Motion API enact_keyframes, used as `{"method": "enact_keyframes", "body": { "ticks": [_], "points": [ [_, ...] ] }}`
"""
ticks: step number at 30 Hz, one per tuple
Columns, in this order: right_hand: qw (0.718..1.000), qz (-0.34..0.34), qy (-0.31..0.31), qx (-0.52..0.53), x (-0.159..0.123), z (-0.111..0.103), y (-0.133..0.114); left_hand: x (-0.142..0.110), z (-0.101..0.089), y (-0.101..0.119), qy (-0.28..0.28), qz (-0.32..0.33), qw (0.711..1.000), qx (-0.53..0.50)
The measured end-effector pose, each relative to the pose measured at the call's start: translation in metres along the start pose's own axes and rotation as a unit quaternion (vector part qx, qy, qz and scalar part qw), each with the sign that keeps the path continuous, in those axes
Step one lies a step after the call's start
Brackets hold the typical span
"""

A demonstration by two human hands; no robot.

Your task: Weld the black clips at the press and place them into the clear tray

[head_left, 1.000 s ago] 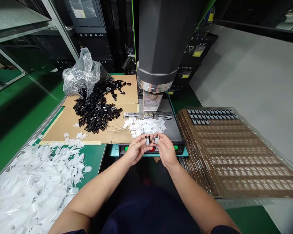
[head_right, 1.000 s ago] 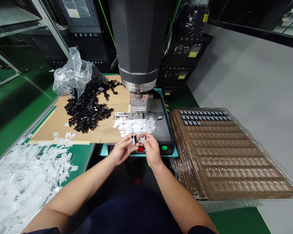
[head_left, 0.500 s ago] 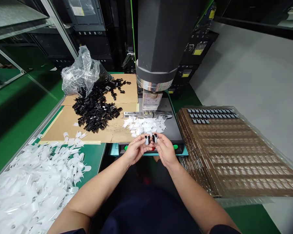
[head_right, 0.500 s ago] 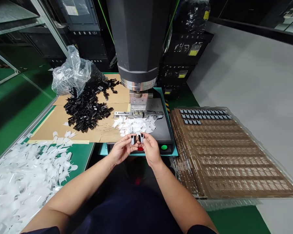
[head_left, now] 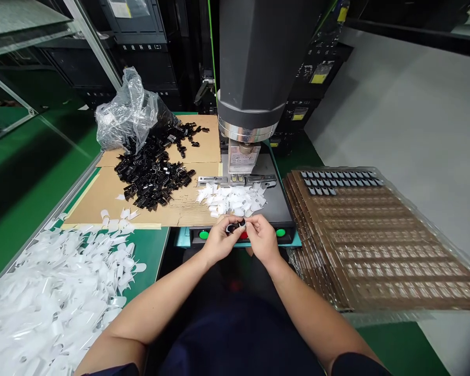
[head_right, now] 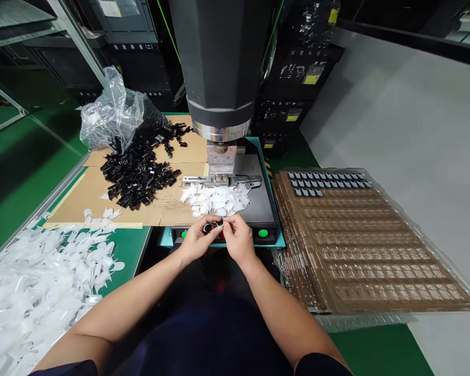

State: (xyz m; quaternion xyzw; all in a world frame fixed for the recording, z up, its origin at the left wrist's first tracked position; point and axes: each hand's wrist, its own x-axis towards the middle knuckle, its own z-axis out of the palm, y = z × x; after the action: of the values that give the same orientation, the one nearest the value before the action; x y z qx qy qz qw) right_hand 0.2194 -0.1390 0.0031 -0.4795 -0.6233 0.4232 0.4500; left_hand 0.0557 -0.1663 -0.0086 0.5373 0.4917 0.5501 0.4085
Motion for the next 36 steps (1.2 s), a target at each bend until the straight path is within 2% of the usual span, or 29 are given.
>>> {"method": "enact_keyframes", "body": {
  "ticks": [3,9,24,36],
  "points": [
    [1.0,-0.006,0.0,-0.022,0.001,-0.002,0.0,-0.002,-0.002,0.005,0.001,0.03,0.999,0.036],
    [1.0,0.004,0.004,-0.014,0.0,-0.002,0.0,-0.005,-0.001,0.014,-0.001,0.019,1.0,0.013],
    [0.999,-0.002,0.01,-0.048,0.001,-0.001,0.001,-0.007,-0.001,0.009,-0.022,0.025,0.998,0.052],
    [1.0,0.021,0.008,-0.009,0.001,0.002,0.002,-0.005,-0.001,0.012,-0.002,0.002,1.0,0.003]
  ]
}}
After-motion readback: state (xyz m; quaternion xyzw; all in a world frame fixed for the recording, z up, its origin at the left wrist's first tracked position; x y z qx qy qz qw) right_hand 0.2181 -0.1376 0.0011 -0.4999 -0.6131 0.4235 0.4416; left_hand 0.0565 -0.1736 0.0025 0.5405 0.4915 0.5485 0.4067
